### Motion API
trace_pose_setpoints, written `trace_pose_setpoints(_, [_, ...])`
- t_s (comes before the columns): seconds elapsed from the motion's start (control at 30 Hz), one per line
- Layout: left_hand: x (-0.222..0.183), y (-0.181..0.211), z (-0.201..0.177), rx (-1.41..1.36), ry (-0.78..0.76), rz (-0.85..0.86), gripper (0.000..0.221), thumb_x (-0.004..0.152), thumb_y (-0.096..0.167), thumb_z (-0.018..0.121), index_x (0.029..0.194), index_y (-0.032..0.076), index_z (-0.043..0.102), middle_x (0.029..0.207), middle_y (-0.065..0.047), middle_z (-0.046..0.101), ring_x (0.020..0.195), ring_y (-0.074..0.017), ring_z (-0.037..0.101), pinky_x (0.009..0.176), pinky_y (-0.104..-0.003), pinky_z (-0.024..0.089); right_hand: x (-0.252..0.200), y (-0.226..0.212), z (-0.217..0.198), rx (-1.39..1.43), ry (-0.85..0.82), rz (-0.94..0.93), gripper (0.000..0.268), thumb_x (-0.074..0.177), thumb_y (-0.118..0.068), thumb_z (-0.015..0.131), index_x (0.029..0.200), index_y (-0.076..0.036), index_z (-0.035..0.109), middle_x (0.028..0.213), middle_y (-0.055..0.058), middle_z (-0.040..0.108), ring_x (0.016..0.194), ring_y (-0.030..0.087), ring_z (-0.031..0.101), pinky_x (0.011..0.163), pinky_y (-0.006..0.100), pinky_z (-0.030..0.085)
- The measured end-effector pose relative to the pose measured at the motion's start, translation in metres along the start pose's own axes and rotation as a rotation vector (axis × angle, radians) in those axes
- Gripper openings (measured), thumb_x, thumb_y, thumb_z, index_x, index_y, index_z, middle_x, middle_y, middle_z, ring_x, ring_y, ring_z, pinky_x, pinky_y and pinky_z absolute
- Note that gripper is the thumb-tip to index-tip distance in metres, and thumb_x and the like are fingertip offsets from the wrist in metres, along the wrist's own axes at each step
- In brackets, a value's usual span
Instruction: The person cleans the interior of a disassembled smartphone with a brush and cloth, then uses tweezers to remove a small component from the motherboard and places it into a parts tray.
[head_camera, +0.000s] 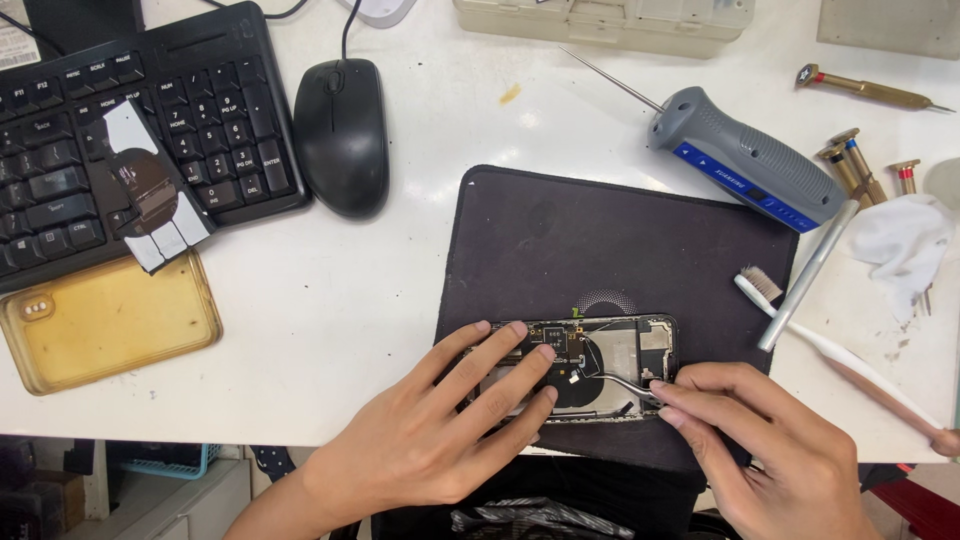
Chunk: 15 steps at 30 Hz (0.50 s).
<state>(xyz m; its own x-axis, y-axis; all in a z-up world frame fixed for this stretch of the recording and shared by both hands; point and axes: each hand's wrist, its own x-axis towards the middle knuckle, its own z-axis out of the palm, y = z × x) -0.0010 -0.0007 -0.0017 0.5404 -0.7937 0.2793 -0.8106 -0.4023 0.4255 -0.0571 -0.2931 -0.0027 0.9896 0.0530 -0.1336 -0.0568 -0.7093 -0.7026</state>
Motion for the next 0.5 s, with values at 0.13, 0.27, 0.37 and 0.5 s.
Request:
trace_pose_setpoints(0.13, [0.0,0.0004,0.0009,0.006,-0.015,-0.004,0.033,0.095,0.023,0.066,0.122,0.006,0.072,0.144,-0.017,0.059,0.136,-0.0372,0.057,0.113,-0.053,0.049,0.0012,-0.0027,-0.0001,-0.008,0.02,-0.002,0.03,0.071,0.001,0.079,0.101,-0.004,0.08,0.093,0.01,0.076,0.08,0.014,0.076,0.068,0.026,0.062])
trace_pose_setpoints(0.27, [-0.0005,0.0007,0.0028,-0.024,-0.017,-0.021,0.039,0.093,0.028,0.071,0.123,0.004,0.072,0.143,-0.018,0.059,0.136,-0.0386,0.055,0.113,-0.054,0.048,0.0011,-0.0031,0.0004,-0.002,0.023,-0.013,0.03,0.072,0.002,0.078,0.101,-0.004,0.079,0.094,0.01,0.076,0.082,0.014,0.077,0.07,0.026,0.063])
trace_pose_setpoints(0.37, [-0.0006,0.001,0.004,-0.005,-0.01,-0.027,0.038,0.095,0.029,0.073,0.124,0.004,0.072,0.144,-0.017,0.059,0.137,-0.0384,0.055,0.113,-0.053,0.048,0.0005,-0.0019,0.0013,-0.002,0.03,-0.024,0.029,0.072,0.002,0.078,0.101,-0.003,0.079,0.095,0.011,0.076,0.083,0.014,0.077,0.071,0.026,0.062])
trace_pose_setpoints(0.5, [-0.0011,0.0002,0.0038,-0.014,-0.011,-0.022,0.038,0.095,0.029,0.073,0.124,0.004,0.072,0.144,-0.018,0.058,0.136,-0.0389,0.055,0.113,-0.054,0.048,-0.0017,0.0018,0.0016,0.024,0.01,-0.012,0.03,0.073,0.004,0.076,0.102,-0.002,0.079,0.094,0.011,0.075,0.084,0.015,0.074,0.071,0.026,0.059])
